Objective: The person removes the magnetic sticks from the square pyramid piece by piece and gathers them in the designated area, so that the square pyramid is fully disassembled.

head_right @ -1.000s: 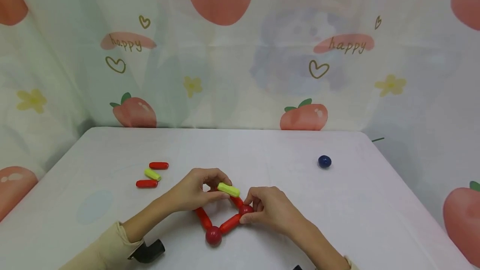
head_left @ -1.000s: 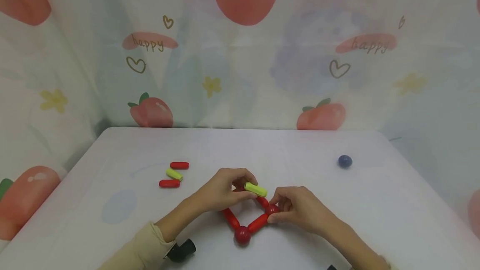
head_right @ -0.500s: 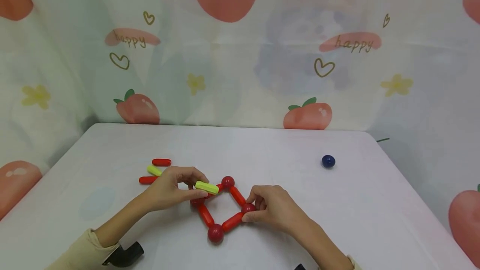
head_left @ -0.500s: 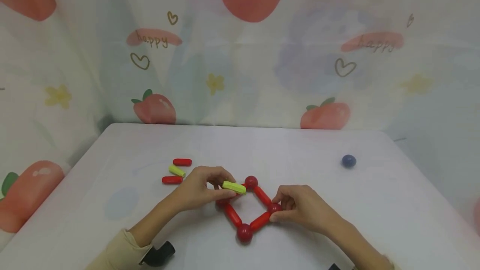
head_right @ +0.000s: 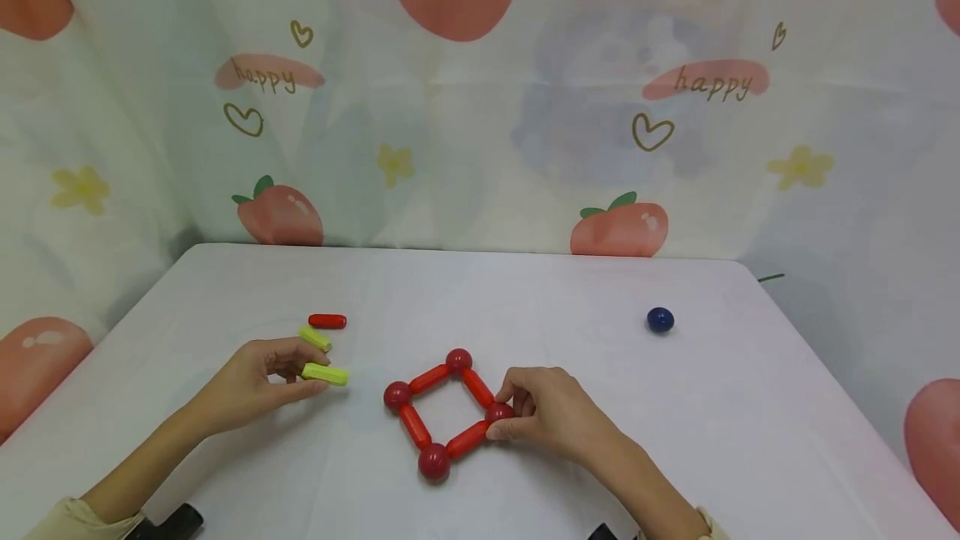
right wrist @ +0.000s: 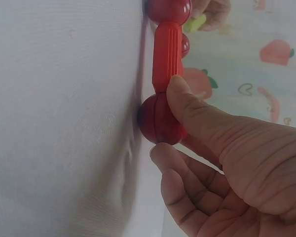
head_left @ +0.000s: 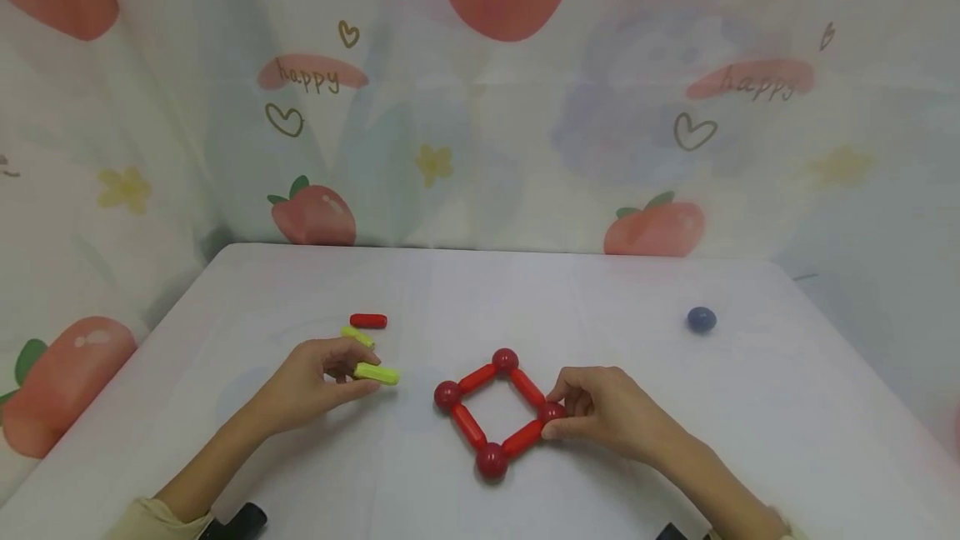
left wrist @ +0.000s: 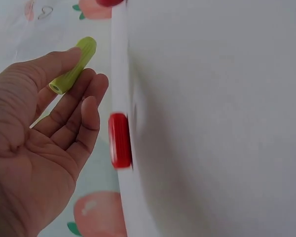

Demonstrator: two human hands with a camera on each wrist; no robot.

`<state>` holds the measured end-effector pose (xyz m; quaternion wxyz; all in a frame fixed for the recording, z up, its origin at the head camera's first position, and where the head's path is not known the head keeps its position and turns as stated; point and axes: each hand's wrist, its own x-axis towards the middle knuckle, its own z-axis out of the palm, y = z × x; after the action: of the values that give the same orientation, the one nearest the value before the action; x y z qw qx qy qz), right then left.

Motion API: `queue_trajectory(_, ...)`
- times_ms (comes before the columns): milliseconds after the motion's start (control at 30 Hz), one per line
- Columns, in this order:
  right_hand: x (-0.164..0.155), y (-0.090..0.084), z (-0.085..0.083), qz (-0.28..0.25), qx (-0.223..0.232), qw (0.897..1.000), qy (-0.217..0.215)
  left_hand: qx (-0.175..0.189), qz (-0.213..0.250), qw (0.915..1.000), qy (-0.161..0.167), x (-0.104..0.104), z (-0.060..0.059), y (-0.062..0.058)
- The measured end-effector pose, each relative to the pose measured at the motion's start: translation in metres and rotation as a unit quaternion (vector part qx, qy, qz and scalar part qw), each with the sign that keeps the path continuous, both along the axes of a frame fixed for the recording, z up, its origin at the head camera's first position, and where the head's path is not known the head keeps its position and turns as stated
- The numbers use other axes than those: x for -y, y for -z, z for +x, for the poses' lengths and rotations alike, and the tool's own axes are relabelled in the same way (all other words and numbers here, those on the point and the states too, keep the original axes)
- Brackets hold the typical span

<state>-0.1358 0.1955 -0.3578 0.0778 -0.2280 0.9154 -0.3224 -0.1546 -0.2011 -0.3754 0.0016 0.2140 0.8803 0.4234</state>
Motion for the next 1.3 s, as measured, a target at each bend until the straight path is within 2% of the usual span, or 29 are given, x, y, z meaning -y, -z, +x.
queue_trajectory(167,0.000,0.001,0.000,0.003,0.001,1.000,0.003,0.008,0.004,0.9999,-0.011,0.021,0.000,0.004)
queue_trajectory(400,0.000,0.002,0.001,0.000,0.000,1.000,0.003,0.025,-0.045,0.9982,-0.031,0.034,-0.004,0.004)
queue_trajectory(833,0.000,0.000,0.001,-0.001,-0.008,1.000,-0.002,-0.004,-0.133,0.9902,-0.043,0.034,-0.010,-0.002)
queue_trajectory(1067,0.000,0.001,0.002,-0.002,-0.003,1.000,0.003,-0.008,-0.160,0.9858,-0.049,0.034,-0.010,-0.004)
queue_trajectory(1200,0.000,0.002,0.003,-0.007,0.013,1.000,-0.002,-0.011,-0.194,0.9788,-0.064,0.030,-0.005,-0.013)
queue_trajectory(1300,-0.002,0.003,0.004,-0.012,0.021,1.000,-0.008,-0.042,-0.213,0.9729,-0.079,0.020,-0.001,-0.026)
